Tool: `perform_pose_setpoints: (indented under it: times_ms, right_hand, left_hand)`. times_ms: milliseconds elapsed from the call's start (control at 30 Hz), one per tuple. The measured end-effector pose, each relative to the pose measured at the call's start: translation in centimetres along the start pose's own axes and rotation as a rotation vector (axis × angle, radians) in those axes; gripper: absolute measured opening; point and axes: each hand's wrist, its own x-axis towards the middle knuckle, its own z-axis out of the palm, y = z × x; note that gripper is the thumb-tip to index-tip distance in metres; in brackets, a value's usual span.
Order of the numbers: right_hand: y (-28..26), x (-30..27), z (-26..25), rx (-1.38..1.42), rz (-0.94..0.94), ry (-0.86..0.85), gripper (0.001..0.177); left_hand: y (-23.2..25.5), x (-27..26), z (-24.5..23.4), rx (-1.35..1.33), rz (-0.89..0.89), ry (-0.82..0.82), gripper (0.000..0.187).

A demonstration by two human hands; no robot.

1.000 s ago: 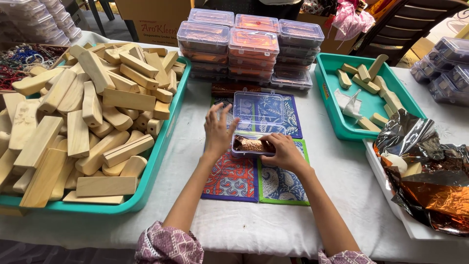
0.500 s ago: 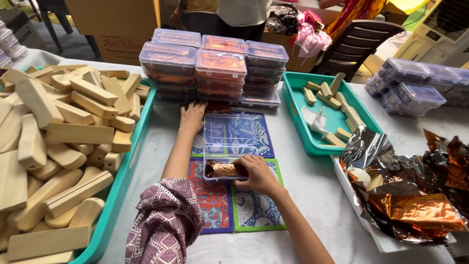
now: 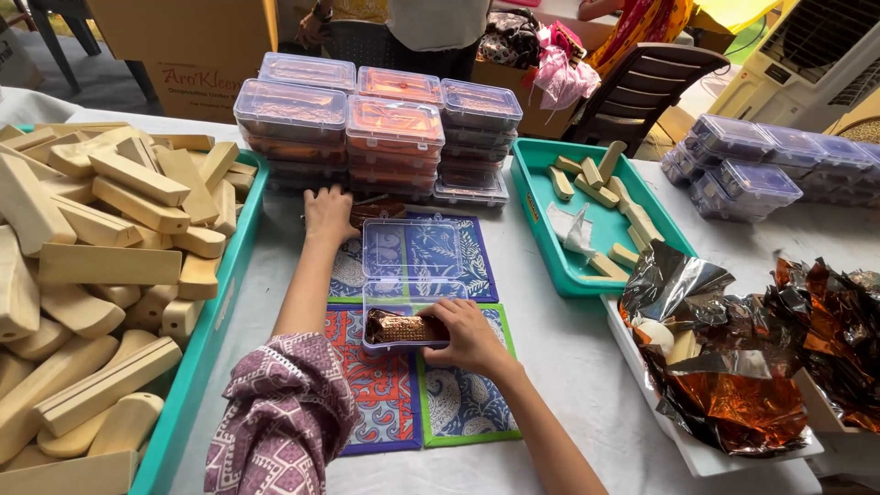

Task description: The person places a plastic container on a patterned mat and wraps a wooden piece in foil before placing it inside. They then wipe a wooden piece with a cloth and wrap it in foil.

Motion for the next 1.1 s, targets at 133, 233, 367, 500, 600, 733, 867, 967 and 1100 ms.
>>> perform_pose_setpoints:
  times_ms: [133, 233, 367, 500, 600, 733, 867, 967, 1100]
  right_hand:
    - [-0.2, 0.0, -0.1, 0.013, -0.009, 0.008, 0.063]
    - [-0.3, -0.3, -0.1, 0.031, -0.003, 0.002, 0.072]
    - [0.1, -0.3, 0.6, -0.045, 0.025, -0.05, 0.066]
    - [0.6, -0.2, 1.2, -0.052, -0.066, 0.018, 0.067]
    - [2.1, 0.0, 2.2, 0.05, -0.132, 0.126, 0.08]
    - [9.2, 0.5, 8.0, 0.249, -0.168, 0.301, 0.09]
    - [21.1, 1.6, 15.0, 0.4, 0.305, 0.342, 0.067]
    - [12.0, 1.2, 9.5, 0.81, 0.277, 0.434, 0.058]
    - [1.6, 0.6, 0.6, 1.323, 0.179, 0.442, 0.031]
  left_hand:
    - [-1.6, -3.5, -1.4, 0.009, -0.058, 0.034, 0.065]
    - [-2.4, -6.7, -2.3, -0.058, -0.229, 0.077, 0.073]
    - [-3.4, -10.8, -3.4, -0.668, -0.536, 0.272, 0.062]
    - [-0.3, -13.6, -3.4, -1.819, -0.394, 0.431, 0.06]
    - [4.3, -15.9, -0.8, -1.932, -0.423, 0.254, 0.054]
    - [9.3, -18.6, -6.9, -1.928, -0.414, 0.192, 0.051]
    - [10.8, -19.6, -9.5, -2.025, -0.323, 0.144, 0.052]
    - [10.8, -19.8, -10.1, -2.01, -0.246, 0.101, 0.051]
    - [11.3, -20.4, -10.8, -2.034, -0.06, 0.079, 0.053]
